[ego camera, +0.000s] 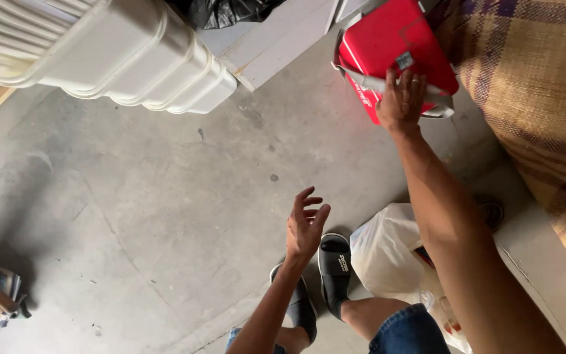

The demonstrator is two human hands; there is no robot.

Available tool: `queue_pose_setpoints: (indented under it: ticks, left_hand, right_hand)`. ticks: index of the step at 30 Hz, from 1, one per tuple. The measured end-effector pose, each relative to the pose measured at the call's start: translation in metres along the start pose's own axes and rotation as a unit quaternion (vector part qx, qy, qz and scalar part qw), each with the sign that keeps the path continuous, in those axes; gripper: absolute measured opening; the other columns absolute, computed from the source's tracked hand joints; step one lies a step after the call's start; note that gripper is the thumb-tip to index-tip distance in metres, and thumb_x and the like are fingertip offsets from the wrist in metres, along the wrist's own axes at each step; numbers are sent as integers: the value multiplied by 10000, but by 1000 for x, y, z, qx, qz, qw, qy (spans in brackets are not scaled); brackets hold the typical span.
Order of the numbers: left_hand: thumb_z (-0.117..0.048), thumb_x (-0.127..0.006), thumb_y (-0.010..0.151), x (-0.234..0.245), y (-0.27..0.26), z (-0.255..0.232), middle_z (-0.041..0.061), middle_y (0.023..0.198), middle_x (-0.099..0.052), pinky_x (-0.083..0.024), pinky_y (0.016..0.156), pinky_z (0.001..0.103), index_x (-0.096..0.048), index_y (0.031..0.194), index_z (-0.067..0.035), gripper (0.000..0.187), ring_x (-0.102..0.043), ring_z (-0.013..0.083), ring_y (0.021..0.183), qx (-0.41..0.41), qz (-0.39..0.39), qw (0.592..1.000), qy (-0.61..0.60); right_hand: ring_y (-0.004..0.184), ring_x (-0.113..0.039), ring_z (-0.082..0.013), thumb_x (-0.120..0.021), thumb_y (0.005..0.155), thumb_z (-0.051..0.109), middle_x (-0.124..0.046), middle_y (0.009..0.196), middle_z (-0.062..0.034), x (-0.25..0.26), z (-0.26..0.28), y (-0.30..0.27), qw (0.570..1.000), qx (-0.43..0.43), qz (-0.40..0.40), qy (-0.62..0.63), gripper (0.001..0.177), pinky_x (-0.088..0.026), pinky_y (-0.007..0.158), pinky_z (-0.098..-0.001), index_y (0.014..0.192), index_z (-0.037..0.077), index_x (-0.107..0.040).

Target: Folding plastic banners and wiping down a small red container.

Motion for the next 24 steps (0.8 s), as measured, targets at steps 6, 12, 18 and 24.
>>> queue_pose_setpoints:
  ticks: [6, 12, 18, 24]
  left_hand:
    - [-333, -686, 917, 21, -16, -25, 154, 1253, -705, -614, 813, 392, -509, 1428, -112, 584, -745, 284, 1035, 16, 2, 1000, 9]
    - [-325, -686, 904, 44, -62, -81, 150, 1251, -702, -610, 818, 399, -521, 1412, -112, 575, -741, 283, 1031, 43, -12, 999, 4]
    - [-337, -681, 903, 65, -107, -131, 151, 1245, -707, -601, 840, 397, -517, 1412, -101, 584, -740, 285, 1037, 50, -26, 998, -25]
    - [-348, -692, 886, 98, -146, -153, 149, 1244, -711, -611, 843, 394, -512, 1417, -79, 621, -743, 277, 1025, 51, -63, 994, -71]
  right_hand:
    - [911, -679, -400, -831, 847, 234, -699, 1010, -200, 32, 0, -4, 992, 42, -23, 118, 324, -537, 804, -492, 995, 21, -636]
    - [761, -693, -316, -794, 791, 253, -703, 820, -159, 142, 11, 8, 954, 50, 50, 292, 317, -538, 732, -435, 894, 6, -624]
    - [600, -672, -179, -797, 840, 229, -702, 796, -117, 179, -5, 4, 906, -79, 175, 377, 243, -552, 547, -362, 941, 57, -657]
    - [637, -715, -165, -755, 903, 197, -731, 831, -91, 255, 76, -49, 855, -54, 193, 478, 225, -531, 573, -316, 1003, 21, -658]
Point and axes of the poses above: each hand's wrist, its own y-axis towards the middle knuckle, its own x-axis out of the back of the hand, z = x × y, the point moved 4 cm from there along y, towards the middle knuckle
